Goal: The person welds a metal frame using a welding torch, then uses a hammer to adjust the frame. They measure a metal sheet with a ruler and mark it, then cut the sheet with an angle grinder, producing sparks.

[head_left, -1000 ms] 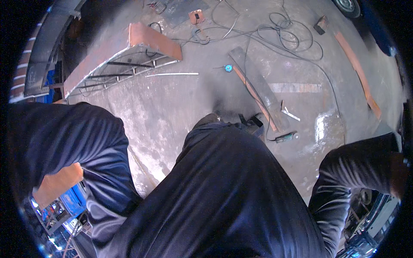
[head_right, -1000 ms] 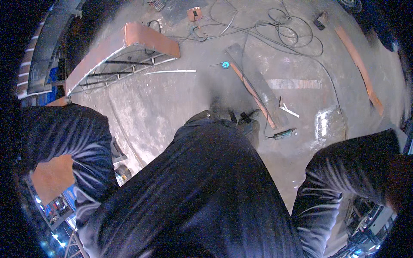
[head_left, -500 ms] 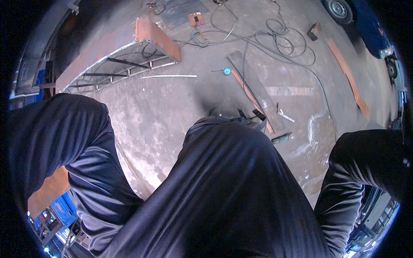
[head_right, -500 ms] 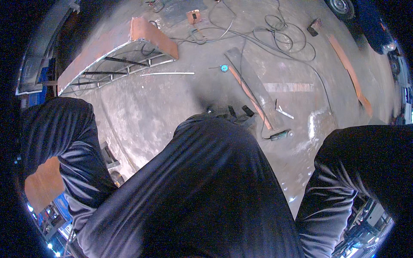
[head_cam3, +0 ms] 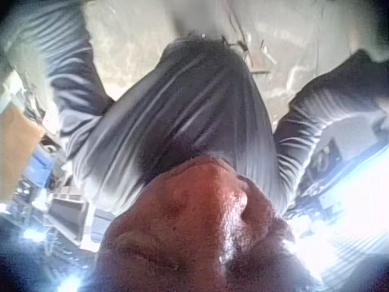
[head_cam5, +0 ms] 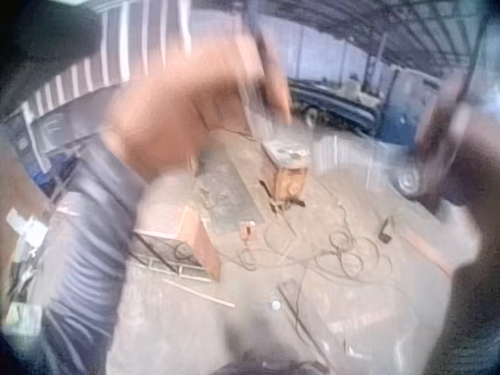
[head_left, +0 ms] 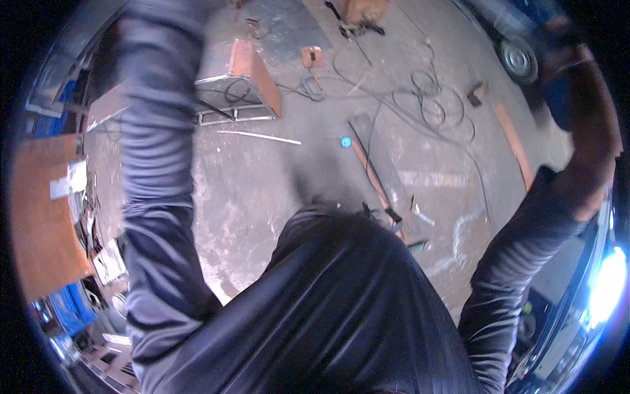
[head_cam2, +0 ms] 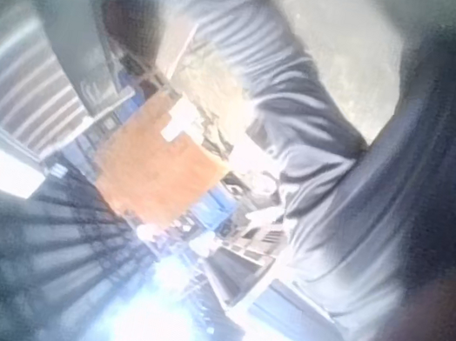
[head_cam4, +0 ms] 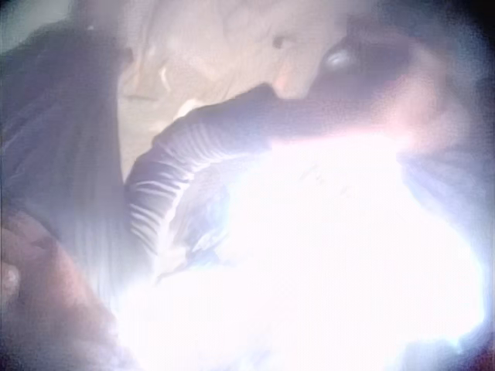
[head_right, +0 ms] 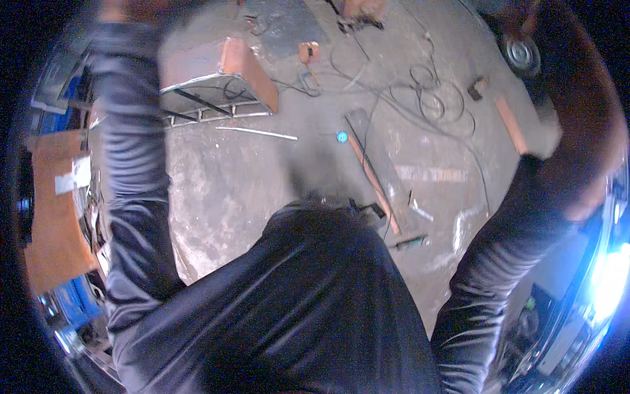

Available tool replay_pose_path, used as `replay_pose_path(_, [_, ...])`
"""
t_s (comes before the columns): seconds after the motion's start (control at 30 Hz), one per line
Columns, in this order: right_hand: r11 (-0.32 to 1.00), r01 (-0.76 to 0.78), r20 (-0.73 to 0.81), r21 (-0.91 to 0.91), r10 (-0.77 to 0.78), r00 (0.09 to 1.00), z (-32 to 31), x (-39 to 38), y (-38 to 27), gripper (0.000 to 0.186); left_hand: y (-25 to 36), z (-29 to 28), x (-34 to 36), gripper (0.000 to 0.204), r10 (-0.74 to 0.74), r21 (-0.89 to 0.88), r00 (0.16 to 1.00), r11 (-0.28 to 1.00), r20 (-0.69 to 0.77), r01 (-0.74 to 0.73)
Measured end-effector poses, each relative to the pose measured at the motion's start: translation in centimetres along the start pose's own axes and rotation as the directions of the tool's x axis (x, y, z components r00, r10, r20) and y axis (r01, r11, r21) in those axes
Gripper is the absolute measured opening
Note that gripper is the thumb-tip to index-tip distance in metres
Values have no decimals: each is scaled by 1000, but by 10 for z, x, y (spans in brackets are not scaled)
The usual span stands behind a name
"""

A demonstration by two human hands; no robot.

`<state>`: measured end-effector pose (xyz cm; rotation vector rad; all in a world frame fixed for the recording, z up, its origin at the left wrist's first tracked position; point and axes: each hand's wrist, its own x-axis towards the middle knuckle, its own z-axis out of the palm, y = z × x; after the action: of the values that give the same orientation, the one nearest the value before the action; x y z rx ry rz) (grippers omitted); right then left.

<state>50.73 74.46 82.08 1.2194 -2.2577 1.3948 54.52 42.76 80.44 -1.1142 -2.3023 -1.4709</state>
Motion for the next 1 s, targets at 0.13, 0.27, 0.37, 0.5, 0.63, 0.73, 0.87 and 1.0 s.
replay_pose_path(0.13, [897,-410,66,165,405,912,50,-58,61,15,-106,69,-76,25,-412,-376,895,867,-170,328])
replay_pose_path(0.27, [741,-629,412,236,509,755,100,-125,114,6,-133,175,-188,15,-671,-589,726,650,-149,480])
replay_pose_path(0.37, [592,-751,582,292,514,631,140,-153,128,2,-105,214,-251,16,-820,-650,535,522,-203,553])
replay_pose_path(0.5, [565,-757,655,329,440,614,166,-151,107,5,-68,207,-290,16,-839,-804,433,490,-330,338])
replay_pose_path(0.63, [642,-645,541,414,397,742,171,-123,50,11,-40,150,-294,16,-700,-727,540,652,-467,217])
replay_pose_path(0.73, [818,-295,227,494,207,952,177,-97,-5,14,-16,99,-284,18,-464,-630,647,776,-605,-31])
replay_pose_path(0.87, [858,101,89,504,-167,982,179,-59,-68,27,23,18,-270,23,-110,-441,801,874,-589,-204])
replay_pose_path(1.0, [876,295,205,382,-391,897,184,-40,-110,33,57,-48,-280,22,54,-409,909,881,-412,-238])
